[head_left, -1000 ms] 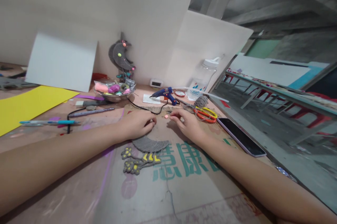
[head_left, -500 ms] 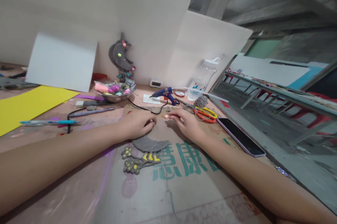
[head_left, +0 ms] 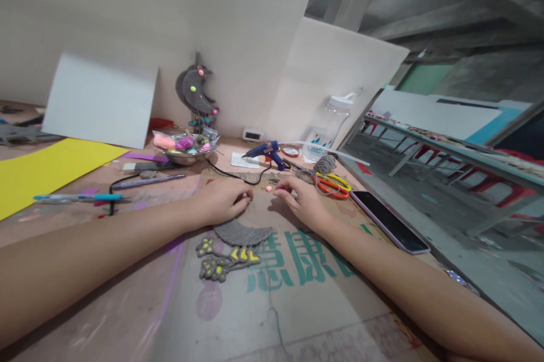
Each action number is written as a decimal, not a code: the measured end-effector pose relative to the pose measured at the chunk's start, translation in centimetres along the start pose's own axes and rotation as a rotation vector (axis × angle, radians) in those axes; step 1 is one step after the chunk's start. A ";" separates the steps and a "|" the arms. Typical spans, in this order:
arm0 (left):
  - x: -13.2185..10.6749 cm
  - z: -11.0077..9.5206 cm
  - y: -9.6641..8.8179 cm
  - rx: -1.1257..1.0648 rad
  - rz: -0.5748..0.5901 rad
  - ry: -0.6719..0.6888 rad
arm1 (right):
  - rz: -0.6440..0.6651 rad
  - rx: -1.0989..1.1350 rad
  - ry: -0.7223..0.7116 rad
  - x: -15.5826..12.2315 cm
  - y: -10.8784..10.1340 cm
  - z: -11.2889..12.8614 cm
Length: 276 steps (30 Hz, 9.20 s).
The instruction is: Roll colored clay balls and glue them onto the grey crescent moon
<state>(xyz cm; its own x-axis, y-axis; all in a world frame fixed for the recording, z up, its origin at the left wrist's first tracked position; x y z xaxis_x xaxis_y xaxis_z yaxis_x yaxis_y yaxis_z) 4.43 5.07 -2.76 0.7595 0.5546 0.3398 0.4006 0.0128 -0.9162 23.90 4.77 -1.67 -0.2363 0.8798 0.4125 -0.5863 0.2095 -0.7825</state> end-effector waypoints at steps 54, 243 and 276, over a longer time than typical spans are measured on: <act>-0.5 7.8 -9.8 0.214 -0.231 -0.328 | 0.050 -0.056 -0.083 0.4 0.0 0.1; -1.9 -2.2 -1.2 -0.040 -0.325 0.115 | -0.059 0.257 -0.067 -2.0 0.2 4.3; -1.8 -2.2 -0.5 -0.645 -0.321 -0.056 | -0.022 0.159 -0.385 -2.4 0.2 5.2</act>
<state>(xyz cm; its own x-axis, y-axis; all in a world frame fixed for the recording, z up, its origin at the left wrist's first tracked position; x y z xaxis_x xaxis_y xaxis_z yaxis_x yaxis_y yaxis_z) 3.95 2.24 -2.46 0.5330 0.6481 0.5439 0.8355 -0.3015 -0.4595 20.29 0.51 -0.36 -0.4776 0.6455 0.5960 -0.6995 0.1311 -0.7025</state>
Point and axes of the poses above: each hand's wrist, its own x-axis towards the middle knuckle, its own y-axis out of the palm, z = x × y, the point moved 4 cm from there along x, towards the middle knuckle, and after that the axes turned 11 degrees about y, right-handed, at the moved point
